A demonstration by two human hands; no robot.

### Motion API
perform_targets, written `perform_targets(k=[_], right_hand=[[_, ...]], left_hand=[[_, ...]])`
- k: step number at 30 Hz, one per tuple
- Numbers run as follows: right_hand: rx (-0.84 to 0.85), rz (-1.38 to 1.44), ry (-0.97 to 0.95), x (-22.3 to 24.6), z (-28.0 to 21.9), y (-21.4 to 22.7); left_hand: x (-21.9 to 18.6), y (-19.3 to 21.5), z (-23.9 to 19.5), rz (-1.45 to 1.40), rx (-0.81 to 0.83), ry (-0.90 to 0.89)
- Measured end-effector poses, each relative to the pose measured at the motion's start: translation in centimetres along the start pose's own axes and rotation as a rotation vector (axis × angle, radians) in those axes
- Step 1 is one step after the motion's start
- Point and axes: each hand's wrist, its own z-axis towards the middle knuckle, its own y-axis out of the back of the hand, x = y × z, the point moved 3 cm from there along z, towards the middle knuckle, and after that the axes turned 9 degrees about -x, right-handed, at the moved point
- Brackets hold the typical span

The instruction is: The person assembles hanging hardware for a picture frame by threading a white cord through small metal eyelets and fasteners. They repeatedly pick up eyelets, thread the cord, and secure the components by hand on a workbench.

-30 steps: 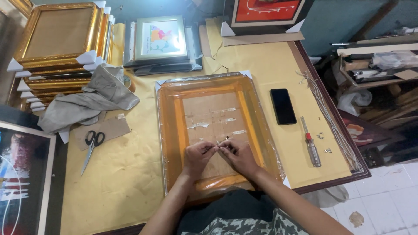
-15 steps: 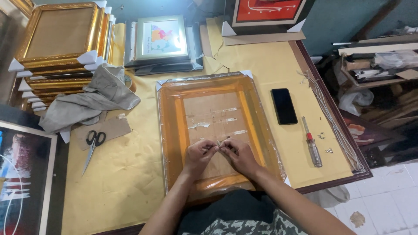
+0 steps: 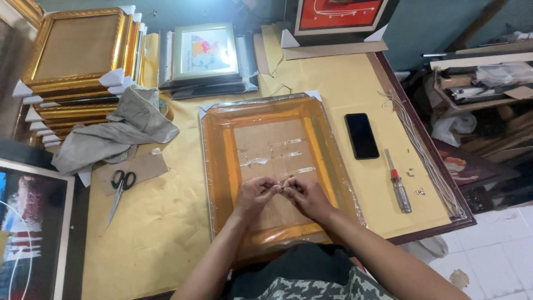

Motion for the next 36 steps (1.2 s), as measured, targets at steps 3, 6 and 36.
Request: perform_targets(k=[3, 6, 36], right_hand=[[-0.087, 0.355, -0.214, -2.2, 0.9, 0.2], [-0.213, 0.657, -0.322, -2.5, 1.1, 0.7], [-0.743, -0.617, -0.371, -6.3, -8.4, 28.3]], left_hand=[[-1.6, 0.5, -0.3, 0.058, -0.090, -0.037], [-0.3, 0.0, -0.6, 0.214, -0.151, -0.202], [-1.6, -2.6, -1.2, 0.842, -0.167, -0.205]])
